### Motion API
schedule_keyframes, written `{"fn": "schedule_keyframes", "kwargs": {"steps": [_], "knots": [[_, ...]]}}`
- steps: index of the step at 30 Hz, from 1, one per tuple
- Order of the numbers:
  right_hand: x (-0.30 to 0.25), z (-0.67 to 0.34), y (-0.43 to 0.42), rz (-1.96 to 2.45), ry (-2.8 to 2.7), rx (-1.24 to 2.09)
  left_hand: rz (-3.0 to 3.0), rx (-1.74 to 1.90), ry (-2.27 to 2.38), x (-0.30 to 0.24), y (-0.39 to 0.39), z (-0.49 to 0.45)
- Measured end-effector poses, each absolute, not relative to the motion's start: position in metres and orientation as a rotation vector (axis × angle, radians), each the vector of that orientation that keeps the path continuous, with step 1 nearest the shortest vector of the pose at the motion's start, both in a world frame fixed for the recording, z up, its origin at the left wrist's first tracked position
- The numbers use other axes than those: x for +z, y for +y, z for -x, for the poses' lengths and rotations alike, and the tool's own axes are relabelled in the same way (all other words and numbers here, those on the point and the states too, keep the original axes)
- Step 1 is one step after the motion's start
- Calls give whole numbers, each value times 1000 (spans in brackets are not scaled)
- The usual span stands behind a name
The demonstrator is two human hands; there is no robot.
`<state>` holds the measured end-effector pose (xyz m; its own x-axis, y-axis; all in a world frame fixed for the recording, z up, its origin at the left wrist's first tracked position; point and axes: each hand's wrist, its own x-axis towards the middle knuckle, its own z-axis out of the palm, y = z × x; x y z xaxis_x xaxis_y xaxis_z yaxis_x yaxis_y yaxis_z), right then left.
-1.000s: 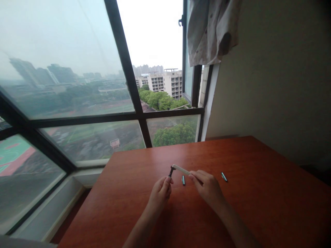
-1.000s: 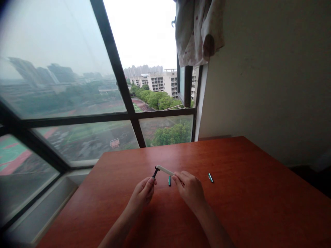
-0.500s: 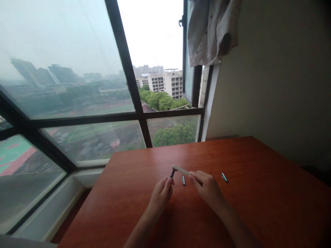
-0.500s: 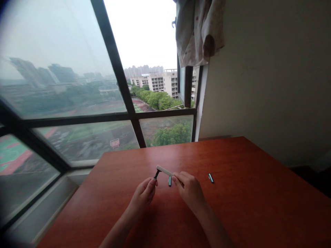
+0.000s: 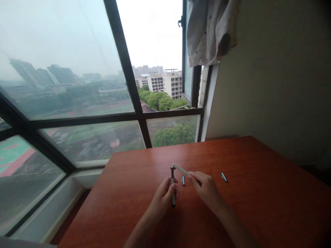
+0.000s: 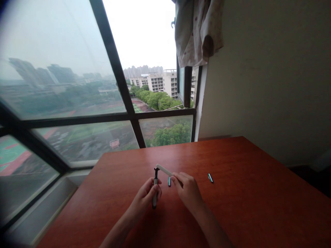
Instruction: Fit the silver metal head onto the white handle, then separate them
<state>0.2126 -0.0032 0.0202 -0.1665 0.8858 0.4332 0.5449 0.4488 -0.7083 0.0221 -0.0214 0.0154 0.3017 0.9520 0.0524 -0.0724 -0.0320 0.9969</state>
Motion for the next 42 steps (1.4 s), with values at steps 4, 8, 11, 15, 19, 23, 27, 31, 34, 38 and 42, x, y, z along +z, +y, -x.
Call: {"fn": "schedule_keyframes", "kwargs": {"steps": [4,8,11,15,19,23,27,31,34,38,42], "knots": [[24,-206,-8,1194,-1820,631,-1369,1052,964,11,-21,-22],[28,-198,-13,1161,-1837,750,-1336,1102,980,13,-17,-20],[28,-194,-16,1153,-1829,812,-1299,1146,994,14,-14,-19],[27,-191,-18,1136,-1789,902,-1397,1146,1042,12,-16,-21],[27,-190,-20,1135,-1712,959,-1636,1064,1131,9,-24,-27],[28,-189,-21,1127,-1667,989,-1566,1140,1173,12,-25,-28],[26,-189,-20,1123,-1620,1017,-1490,1214,1184,17,-20,-24],[24,-187,-20,1106,-1666,1002,-1482,1205,1171,16,-20,-24],[24,-187,-21,1106,-1715,952,-1551,1182,1211,14,-22,-26],[23,-186,-21,1117,-1709,944,-1630,1161,1277,13,-23,-26],[22,-184,-22,1115,-1750,923,-1615,1183,1319,16,-23,-24]]}}
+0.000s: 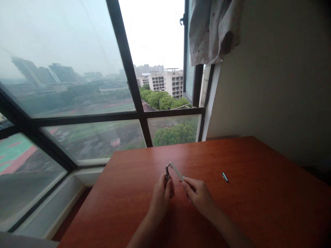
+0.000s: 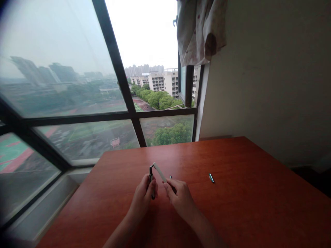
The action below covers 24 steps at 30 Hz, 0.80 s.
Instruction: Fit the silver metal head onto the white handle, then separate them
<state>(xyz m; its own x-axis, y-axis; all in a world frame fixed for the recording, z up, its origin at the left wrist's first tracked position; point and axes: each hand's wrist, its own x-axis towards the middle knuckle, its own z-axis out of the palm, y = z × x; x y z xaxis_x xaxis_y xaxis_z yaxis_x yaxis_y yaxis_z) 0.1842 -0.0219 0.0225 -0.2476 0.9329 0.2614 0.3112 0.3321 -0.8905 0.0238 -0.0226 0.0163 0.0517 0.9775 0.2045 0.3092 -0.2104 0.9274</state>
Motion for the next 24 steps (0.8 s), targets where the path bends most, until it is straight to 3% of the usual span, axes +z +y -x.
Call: {"fn": "schedule_keyframes", "kwargs": {"steps": [11,24], "knots": [[26,-186,-21,1146,-1792,804,-1668,1137,1313,11,-23,-23],[20,-182,-24,1042,-1689,1155,-1600,1185,1378,11,-19,-21]]}}
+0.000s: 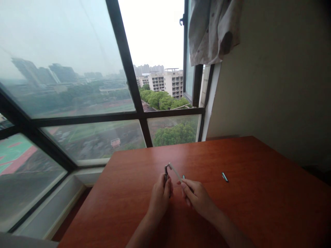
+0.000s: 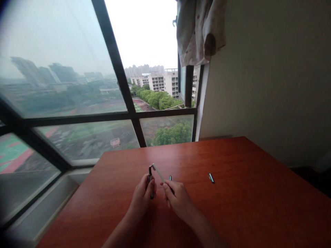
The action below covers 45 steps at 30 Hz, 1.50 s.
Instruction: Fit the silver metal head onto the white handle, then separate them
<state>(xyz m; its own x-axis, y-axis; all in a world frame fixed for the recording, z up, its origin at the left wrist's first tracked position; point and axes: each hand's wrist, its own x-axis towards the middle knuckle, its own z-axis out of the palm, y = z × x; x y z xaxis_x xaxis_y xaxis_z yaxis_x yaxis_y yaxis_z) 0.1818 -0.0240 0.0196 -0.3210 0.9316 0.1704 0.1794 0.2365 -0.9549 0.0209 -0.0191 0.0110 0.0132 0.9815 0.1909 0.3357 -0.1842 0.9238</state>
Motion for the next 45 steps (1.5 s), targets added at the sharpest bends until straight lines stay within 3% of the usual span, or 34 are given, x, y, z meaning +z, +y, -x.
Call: {"fn": "schedule_keyframes", "kwargs": {"steps": [23,35,45], "knots": [[13,-182,-21,1084,-1622,1135,-1651,1133,1327,13,-22,-23],[26,-183,-24,1093,-1880,795,-1687,1134,1469,7,-18,-18],[24,-184,-24,1098,-1859,799,-1771,1066,1510,5,-21,-19]]}}
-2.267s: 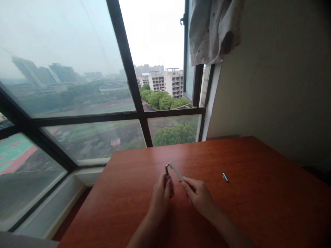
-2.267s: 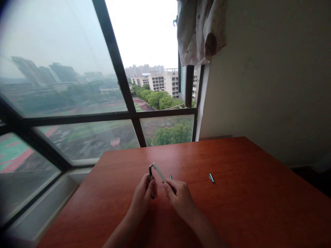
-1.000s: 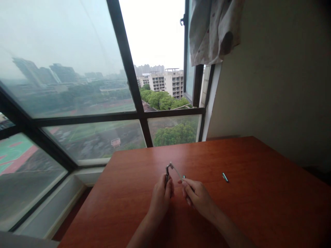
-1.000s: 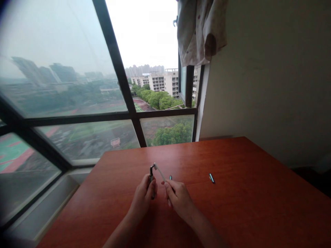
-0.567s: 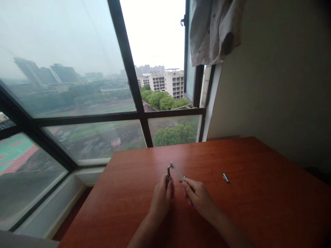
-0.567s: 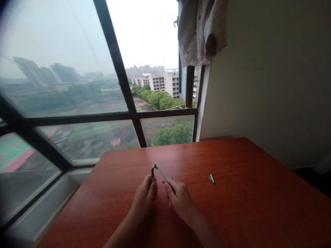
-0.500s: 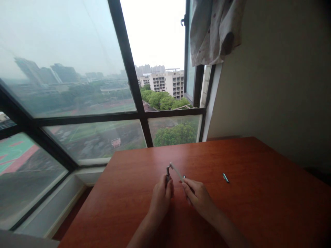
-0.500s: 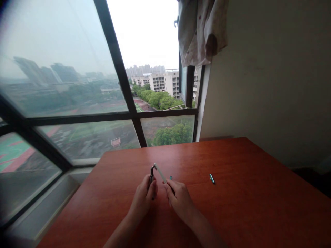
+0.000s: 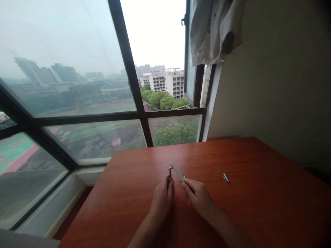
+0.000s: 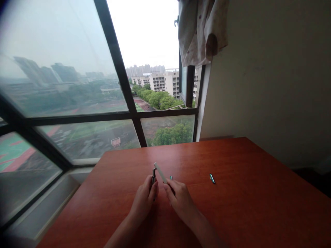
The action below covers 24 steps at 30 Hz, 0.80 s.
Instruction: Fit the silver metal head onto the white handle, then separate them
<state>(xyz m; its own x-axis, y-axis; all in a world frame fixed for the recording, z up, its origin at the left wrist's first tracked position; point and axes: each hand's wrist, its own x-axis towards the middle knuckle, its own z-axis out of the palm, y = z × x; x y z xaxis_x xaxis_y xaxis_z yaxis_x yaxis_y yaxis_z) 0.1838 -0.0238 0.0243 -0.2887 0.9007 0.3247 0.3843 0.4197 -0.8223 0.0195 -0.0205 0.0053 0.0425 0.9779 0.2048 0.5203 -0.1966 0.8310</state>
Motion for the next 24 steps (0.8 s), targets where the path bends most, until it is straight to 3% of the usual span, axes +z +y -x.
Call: {"fn": "schedule_keyframes", "kwargs": {"steps": [12,24], "knots": [[24,-183,-24,1103,-1839,869,-1731,1070,1472,10,-20,-19],[19,-181,-26,997,-1613,1320,-1715,1085,1476,12,-19,-18]]}}
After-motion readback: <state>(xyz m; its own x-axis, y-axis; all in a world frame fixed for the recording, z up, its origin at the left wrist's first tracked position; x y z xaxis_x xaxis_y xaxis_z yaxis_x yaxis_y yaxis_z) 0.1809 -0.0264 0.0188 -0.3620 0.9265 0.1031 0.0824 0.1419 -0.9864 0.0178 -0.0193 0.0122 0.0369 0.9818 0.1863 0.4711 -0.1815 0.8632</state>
